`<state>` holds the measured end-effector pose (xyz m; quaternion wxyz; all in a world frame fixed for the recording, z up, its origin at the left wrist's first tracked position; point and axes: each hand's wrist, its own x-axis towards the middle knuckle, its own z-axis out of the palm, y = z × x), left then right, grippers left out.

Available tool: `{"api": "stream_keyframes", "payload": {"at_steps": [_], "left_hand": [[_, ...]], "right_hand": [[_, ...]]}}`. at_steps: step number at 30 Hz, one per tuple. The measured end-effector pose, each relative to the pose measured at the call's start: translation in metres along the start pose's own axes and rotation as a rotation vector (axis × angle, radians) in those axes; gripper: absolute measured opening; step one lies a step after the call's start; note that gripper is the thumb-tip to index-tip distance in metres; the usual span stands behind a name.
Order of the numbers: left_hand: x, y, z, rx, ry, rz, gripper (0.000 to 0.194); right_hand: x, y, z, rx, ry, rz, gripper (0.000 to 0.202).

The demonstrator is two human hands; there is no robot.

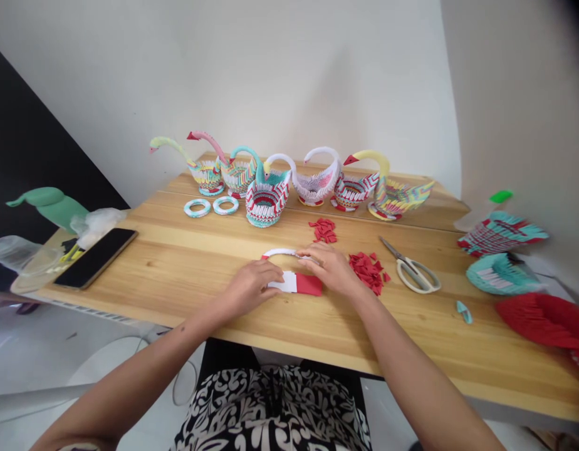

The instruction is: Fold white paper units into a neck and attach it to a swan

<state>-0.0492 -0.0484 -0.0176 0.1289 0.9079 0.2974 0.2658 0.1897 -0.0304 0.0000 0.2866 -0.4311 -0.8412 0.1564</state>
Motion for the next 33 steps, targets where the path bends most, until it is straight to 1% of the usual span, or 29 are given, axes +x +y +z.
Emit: {"api": "stream_keyframes", "payload": {"at_steps": [3,7,9,13,17,20,22,24,26,28,31,33], "left_hand": [[-0.002,-0.006,0.003,-0.054,0.044,-0.006,0.015],[-0.004,-0.01,0.005,-0.134,0.086,-0.018,0.015],[-0.003,-0.01,0.004,-0.172,0.099,-0.029,0.015],[-0.002,-0.008,0.003,-0.191,0.099,-0.07,0.016],[0.001,-0.005,-0.001,-0.146,0.06,-0.078,0.015],[0.009,-0.002,-0.009,-0.104,0.065,-0.096,0.014],[0.018,0.001,-0.017,-0.105,0.078,-0.159,0.012],[0.028,0.004,-0.023,-0.152,0.089,-0.25,0.011],[0.039,0.007,-0.026,-0.244,0.107,-0.332,0.011],[0.051,0.006,-0.025,-0.353,0.117,-0.394,0.012],[0.066,0.001,-0.019,-0.524,0.091,-0.464,0.015],[0.074,-0.004,-0.015,-0.667,0.084,-0.501,0.016]], "right_hand": [[-0.001,-0.005,0.0,0.057,-0.056,-0.04,0.022],[0.0,-0.013,-0.004,0.108,-0.199,-0.136,0.021],[0.0,-0.016,-0.006,0.098,-0.241,-0.175,0.022],[0.0,-0.018,-0.007,0.047,-0.24,-0.21,0.027],[0.0,-0.015,0.001,0.004,-0.224,-0.233,0.017],[0.0,-0.014,0.005,0.022,-0.156,-0.248,0.018],[0.0,-0.014,0.005,0.048,-0.077,-0.22,0.018],[0.0,-0.014,0.003,0.069,0.011,-0.144,0.016],[-0.001,-0.013,0.001,0.08,0.096,-0.04,0.014],[-0.002,-0.011,0.001,0.093,0.148,0.048,0.014],[-0.003,-0.005,0.003,0.13,0.224,0.15,0.016],[-0.003,-0.001,0.002,0.162,0.281,0.22,0.025]]}}
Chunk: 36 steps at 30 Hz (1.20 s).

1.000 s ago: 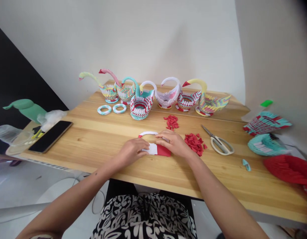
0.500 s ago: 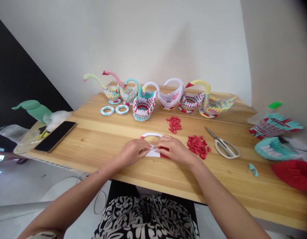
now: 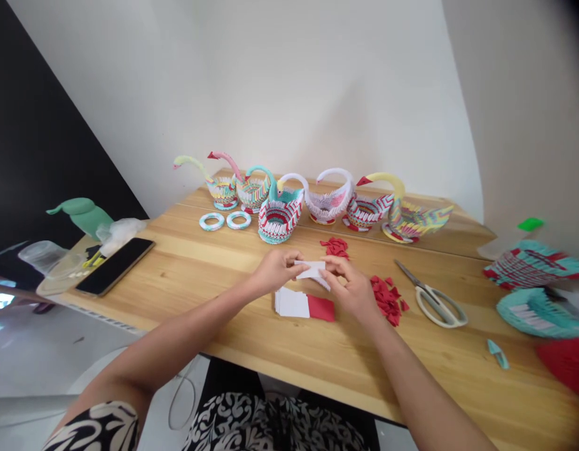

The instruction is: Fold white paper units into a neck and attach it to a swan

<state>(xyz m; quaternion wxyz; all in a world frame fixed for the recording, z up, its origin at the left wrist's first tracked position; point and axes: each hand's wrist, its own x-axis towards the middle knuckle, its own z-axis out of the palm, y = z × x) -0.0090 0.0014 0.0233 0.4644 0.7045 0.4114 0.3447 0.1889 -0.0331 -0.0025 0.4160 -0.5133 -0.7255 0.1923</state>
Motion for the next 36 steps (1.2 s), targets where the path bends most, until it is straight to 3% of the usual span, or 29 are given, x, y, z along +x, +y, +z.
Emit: {"api": "stream_keyframes", "payload": {"at_steps": [3,6,14,19,26,31,36], "left_hand": [[0.008,-0.003,0.001,-0.225,-0.013,-0.066,0.02],[0.007,-0.006,0.001,-0.381,-0.004,-0.119,0.029],[-0.004,-0.015,0.005,-0.576,-0.096,-0.179,0.036],[-0.004,-0.014,0.004,-0.674,-0.162,-0.236,0.036],[-0.004,-0.014,0.003,-0.674,-0.193,-0.255,0.037],[-0.006,-0.013,0.005,-0.542,-0.178,-0.236,0.035],[-0.006,-0.009,0.005,-0.435,-0.156,-0.104,0.039]], "right_hand": [[0.001,0.003,-0.003,0.079,0.078,0.066,0.036],[0.002,0.002,-0.007,0.129,0.123,0.051,0.03],[0.002,0.0,-0.013,-0.025,-0.016,-0.25,0.015],[0.002,0.0,-0.017,-0.052,-0.02,-0.235,0.021],[0.002,-0.001,-0.01,-0.025,-0.048,-0.28,0.012],[0.0,-0.002,-0.007,-0.036,-0.006,-0.148,0.014],[0.0,-0.006,-0.005,0.042,0.022,-0.061,0.014]]}}
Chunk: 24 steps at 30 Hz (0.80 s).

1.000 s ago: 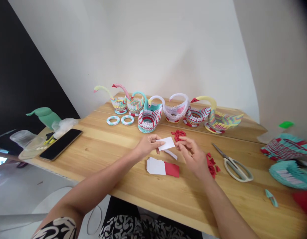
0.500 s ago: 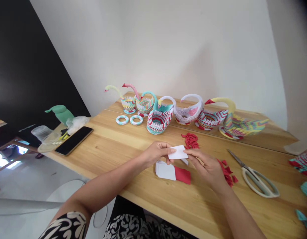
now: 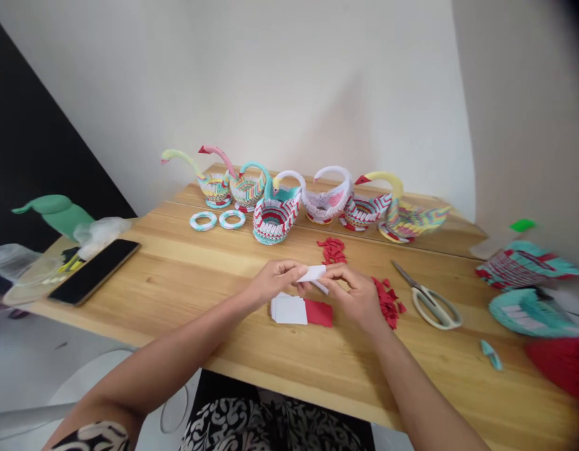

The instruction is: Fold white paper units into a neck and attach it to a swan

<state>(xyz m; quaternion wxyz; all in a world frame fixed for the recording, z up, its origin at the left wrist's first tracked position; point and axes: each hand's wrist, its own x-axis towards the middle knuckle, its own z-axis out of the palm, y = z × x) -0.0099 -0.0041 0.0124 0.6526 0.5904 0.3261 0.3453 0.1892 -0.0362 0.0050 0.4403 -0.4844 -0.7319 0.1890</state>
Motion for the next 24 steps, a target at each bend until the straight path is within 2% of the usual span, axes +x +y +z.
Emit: {"api": "stream_keyframes", "payload": {"at_steps": [3,5,8,10,15,18,20,22,24], "left_hand": [[-0.001,0.001,0.002,0.043,-0.031,0.05,0.045],[-0.002,0.001,0.004,0.15,0.021,0.112,0.043],[-0.003,-0.002,0.009,0.322,0.13,0.245,0.03],[-0.004,-0.004,0.01,0.399,0.167,0.288,0.023],[-0.005,-0.005,0.011,0.487,0.206,0.303,0.018],[-0.006,-0.005,0.012,0.449,0.209,0.264,0.02],[-0.006,-0.005,0.013,0.403,0.202,0.227,0.021],[-0.006,-0.004,0.013,0.36,0.196,0.197,0.022],[-0.006,-0.004,0.014,0.342,0.198,0.177,0.022]], "right_hand": [[0.001,-0.003,0.0,0.031,0.033,0.022,0.013],[0.001,-0.004,-0.001,0.049,0.034,0.018,0.012],[0.001,-0.005,-0.003,0.063,0.019,0.005,0.012],[0.001,-0.006,-0.003,0.067,0.018,-0.006,0.013],[0.0,-0.005,-0.001,0.084,0.06,-0.006,0.014],[0.0,-0.004,0.002,0.098,0.101,0.078,0.013],[-0.001,-0.003,0.003,0.098,0.11,0.119,0.022],[-0.001,-0.003,0.003,0.082,0.096,0.123,0.025],[0.0,-0.003,0.002,0.056,0.074,0.099,0.019]]}}
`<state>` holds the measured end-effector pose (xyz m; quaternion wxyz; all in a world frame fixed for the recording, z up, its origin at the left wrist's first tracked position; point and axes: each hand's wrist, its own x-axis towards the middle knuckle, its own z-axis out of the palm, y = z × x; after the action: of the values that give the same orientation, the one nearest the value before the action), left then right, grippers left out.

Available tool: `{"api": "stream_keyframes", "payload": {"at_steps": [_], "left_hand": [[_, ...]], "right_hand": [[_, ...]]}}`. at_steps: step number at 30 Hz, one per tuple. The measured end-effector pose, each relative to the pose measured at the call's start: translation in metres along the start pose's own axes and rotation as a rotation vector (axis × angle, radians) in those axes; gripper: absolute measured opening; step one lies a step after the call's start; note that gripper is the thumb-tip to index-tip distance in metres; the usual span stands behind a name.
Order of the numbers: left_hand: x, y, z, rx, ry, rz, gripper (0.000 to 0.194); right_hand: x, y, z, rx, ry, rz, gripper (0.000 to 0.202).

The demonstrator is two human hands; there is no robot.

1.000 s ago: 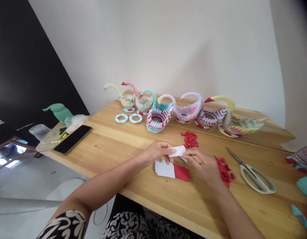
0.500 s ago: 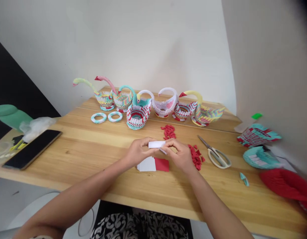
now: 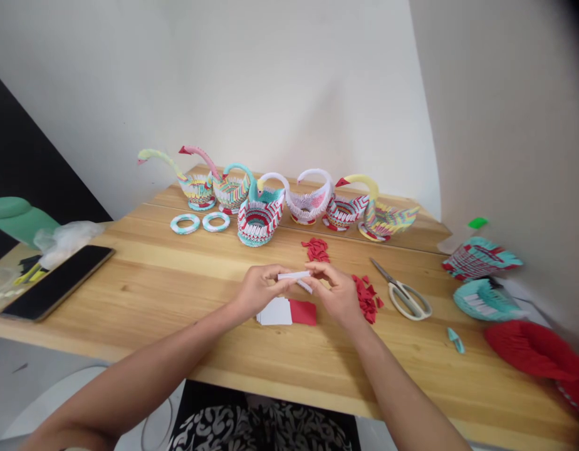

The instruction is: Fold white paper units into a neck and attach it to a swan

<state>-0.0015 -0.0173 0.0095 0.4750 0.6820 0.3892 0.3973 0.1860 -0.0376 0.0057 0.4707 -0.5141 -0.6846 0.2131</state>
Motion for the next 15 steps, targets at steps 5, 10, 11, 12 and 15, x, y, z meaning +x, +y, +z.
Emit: {"api": "stream_keyframes", "payload": {"at_steps": [5,10,11,12,15], "left_hand": [[0.0006,0.0001,-0.0003,-0.009,-0.005,-0.018,0.021],[0.0006,0.0013,-0.0006,-0.005,-0.002,-0.031,0.02],[0.0005,0.0017,-0.0007,-0.006,-0.004,-0.036,0.02],[0.0005,0.0021,-0.0007,-0.007,-0.004,-0.039,0.02],[0.0006,0.0023,-0.0005,-0.009,-0.008,-0.042,0.021]], "right_hand": [[0.0006,-0.0006,-0.0009,-0.035,-0.02,-0.05,0.013],[0.0005,-0.001,-0.0003,-0.052,-0.019,-0.065,0.012],[0.0006,-0.0013,-0.0003,-0.052,-0.018,-0.067,0.012],[0.0008,-0.0017,-0.0003,-0.052,-0.017,-0.07,0.012],[0.0013,-0.0027,-0.0005,-0.044,-0.016,-0.079,0.011]]}}
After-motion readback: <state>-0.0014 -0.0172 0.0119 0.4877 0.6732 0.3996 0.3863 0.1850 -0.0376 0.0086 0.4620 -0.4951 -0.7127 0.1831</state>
